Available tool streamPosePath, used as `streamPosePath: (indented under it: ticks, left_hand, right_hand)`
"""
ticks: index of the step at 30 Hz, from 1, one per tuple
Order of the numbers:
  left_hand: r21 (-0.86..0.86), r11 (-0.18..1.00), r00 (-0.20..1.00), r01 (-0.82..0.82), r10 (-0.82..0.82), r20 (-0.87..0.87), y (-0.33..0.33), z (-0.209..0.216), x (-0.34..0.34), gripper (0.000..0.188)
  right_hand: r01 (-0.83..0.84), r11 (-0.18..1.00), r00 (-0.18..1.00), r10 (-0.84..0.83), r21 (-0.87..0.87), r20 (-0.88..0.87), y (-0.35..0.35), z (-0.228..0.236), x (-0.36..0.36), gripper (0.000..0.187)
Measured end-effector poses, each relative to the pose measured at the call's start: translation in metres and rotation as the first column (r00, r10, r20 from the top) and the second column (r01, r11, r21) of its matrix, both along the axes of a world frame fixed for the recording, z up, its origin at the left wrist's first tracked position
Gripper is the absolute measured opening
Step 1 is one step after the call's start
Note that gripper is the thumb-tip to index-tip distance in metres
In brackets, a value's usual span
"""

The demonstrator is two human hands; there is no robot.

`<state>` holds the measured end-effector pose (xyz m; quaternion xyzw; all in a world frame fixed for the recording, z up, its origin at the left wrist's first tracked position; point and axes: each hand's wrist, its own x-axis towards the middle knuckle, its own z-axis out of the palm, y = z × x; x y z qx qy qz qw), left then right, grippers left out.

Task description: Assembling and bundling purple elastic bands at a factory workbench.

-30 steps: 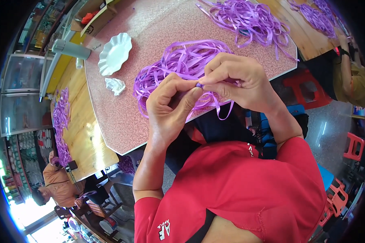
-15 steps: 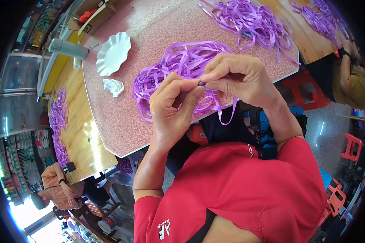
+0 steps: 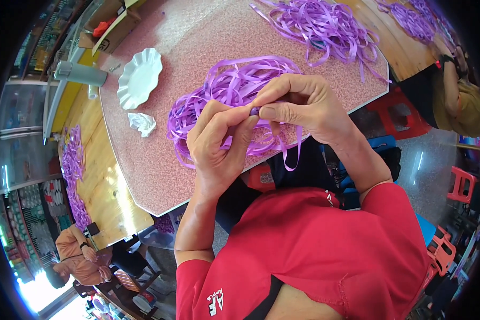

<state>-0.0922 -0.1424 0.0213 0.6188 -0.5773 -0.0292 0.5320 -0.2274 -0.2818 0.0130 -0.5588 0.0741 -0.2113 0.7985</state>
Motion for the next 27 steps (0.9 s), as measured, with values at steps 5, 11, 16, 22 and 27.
streamPosePath:
  ticks: [5,11,16,22,27]
  left_hand:
    - [0.011,1.000,1.000,0.011,-0.011,-0.017,0.002,0.001,0.002,0.016]
    - [0.040,0.992,0.977,0.118,-0.109,-0.183,0.003,-0.001,0.008,0.014]
    - [0.117,0.974,0.959,0.195,-0.165,-0.230,0.004,0.005,0.015,0.013]
    - [0.139,0.986,0.994,0.095,-0.086,-0.070,0.003,0.010,0.005,0.013]
    - [0.089,0.995,0.997,0.045,-0.040,-0.061,0.001,0.008,0.001,0.014]
  right_hand:
    - [0.100,0.983,0.994,-0.094,-0.151,0.046,0.003,0.002,0.000,0.013]
    - [0.223,0.745,0.965,-0.078,-0.629,0.249,-0.007,0.008,0.000,0.017]
    - [0.186,0.629,0.970,0.008,-0.755,0.245,-0.015,0.014,0.000,0.017]
    - [0.123,0.588,0.988,0.005,-0.799,0.156,-0.018,0.019,-0.001,0.019]
    - [0.143,0.733,0.975,0.012,-0.665,0.222,-0.022,0.009,0.006,0.017]
